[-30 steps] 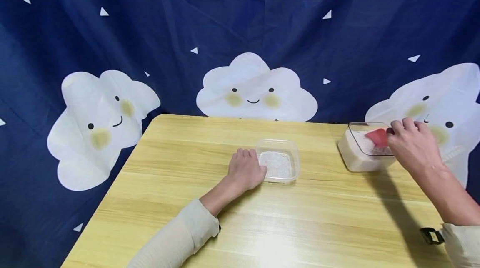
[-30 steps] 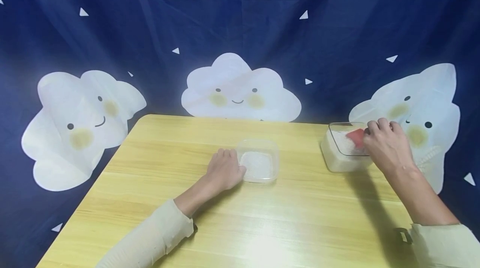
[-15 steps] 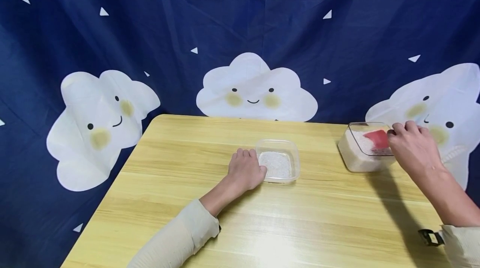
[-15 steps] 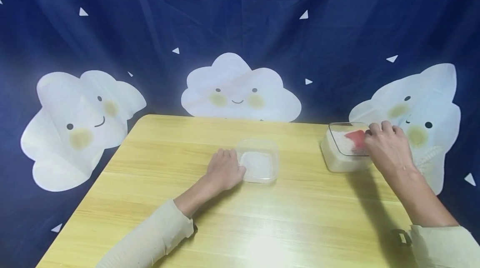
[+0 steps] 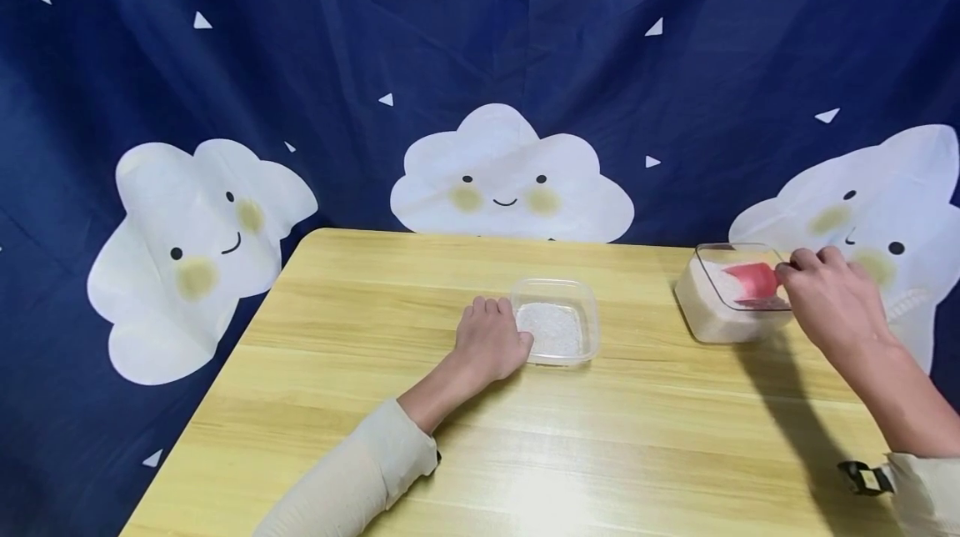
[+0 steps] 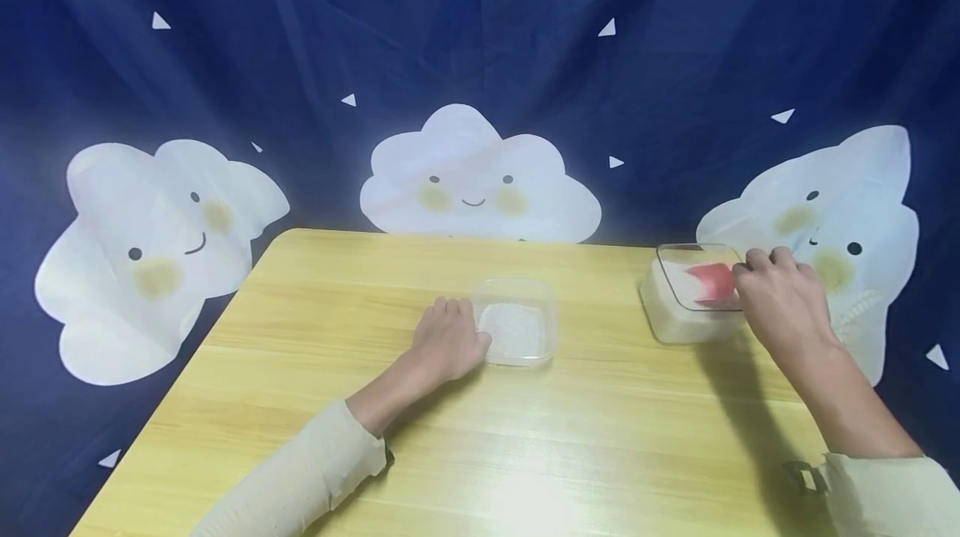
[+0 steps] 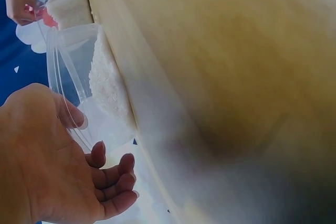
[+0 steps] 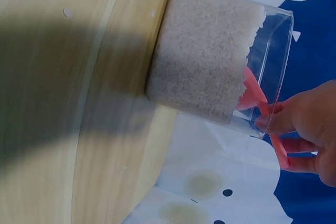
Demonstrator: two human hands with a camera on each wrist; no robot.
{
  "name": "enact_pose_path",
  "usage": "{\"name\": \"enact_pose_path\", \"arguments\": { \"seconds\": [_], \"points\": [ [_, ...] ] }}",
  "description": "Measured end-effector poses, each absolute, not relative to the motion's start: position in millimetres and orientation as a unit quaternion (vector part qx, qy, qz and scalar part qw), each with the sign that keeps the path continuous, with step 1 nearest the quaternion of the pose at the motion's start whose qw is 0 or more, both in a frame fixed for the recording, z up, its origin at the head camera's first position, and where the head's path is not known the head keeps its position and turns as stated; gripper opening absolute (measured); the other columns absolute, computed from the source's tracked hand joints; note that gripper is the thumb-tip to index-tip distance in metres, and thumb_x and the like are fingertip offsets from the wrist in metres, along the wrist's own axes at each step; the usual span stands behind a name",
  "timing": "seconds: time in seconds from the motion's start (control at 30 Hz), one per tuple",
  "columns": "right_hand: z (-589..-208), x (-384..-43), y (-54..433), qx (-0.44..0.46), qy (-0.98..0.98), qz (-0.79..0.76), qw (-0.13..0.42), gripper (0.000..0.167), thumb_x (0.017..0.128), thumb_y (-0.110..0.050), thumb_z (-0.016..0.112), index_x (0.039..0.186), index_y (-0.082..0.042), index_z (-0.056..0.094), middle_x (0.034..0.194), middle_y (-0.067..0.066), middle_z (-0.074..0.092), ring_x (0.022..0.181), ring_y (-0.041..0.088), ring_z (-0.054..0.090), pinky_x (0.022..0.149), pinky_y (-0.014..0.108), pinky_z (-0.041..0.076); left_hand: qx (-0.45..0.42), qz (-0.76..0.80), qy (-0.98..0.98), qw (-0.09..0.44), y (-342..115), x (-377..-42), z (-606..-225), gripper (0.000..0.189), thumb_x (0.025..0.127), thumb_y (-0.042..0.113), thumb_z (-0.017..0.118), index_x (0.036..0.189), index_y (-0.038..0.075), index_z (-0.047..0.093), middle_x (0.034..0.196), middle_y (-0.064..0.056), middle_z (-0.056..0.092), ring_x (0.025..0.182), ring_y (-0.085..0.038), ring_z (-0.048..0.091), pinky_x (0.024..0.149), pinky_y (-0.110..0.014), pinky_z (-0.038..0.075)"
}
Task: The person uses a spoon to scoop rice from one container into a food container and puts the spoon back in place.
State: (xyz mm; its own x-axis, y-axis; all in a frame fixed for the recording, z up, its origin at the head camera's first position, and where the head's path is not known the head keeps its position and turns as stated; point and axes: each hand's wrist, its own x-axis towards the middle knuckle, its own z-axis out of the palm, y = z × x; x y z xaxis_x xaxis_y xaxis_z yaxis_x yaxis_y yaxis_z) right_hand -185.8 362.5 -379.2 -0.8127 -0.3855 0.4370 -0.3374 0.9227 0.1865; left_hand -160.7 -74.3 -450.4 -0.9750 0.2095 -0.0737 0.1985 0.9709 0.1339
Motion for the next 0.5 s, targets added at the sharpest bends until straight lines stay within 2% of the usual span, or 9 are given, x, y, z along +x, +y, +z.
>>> {"name": "enact_pose_path", "arguments": {
  "seconds": [0.2,0.33,0.5],
  "points": [
    [-383.1,-185.4,367.7,0.193,-0.952,0.002,0.236,0.023,0.08,0.014,0.055,0.084,-0.002,0.071,0.086,0.02,0.063,0.077,0.043,0.049,0.046,0.045,0.04,0.105,0.062,0.991,0.05,-73.5,-160.3,-449.2,0.036,0.098,0.038,0.04,0.104,0.004,0.05,0.097,-0.01,0.053,0.092,-0.026,0.042,0.086,-0.036,0.038],
    [-385.4,-185.5,370.5,0.204,-0.946,0.025,0.251,0.015,0.079,0.01,0.064,0.08,-0.003,0.071,0.083,0.018,0.064,0.073,0.041,0.048,0.051,0.045,0.04,0.105,0.062,0.991,0.05,-73.1,-161.0,-449.8,0.035,0.098,0.038,0.039,0.104,0.005,0.049,0.096,-0.01,0.052,0.092,-0.026,0.042,0.085,-0.036,0.037],
    [-384.7,-184.2,370.2,0.193,-0.95,0.04,0.242,0.01,0.08,0.005,0.072,0.08,-0.004,0.073,0.082,0.018,0.067,0.07,0.038,0.051,0.054,0.045,0.042,0.104,0.057,0.992,0.048,-73.1,-160.8,-449.9,0.036,0.098,0.038,0.039,0.104,0.004,0.05,0.096,-0.01,0.053,0.091,-0.026,0.042,0.086,-0.036,0.038]
  ]
}}
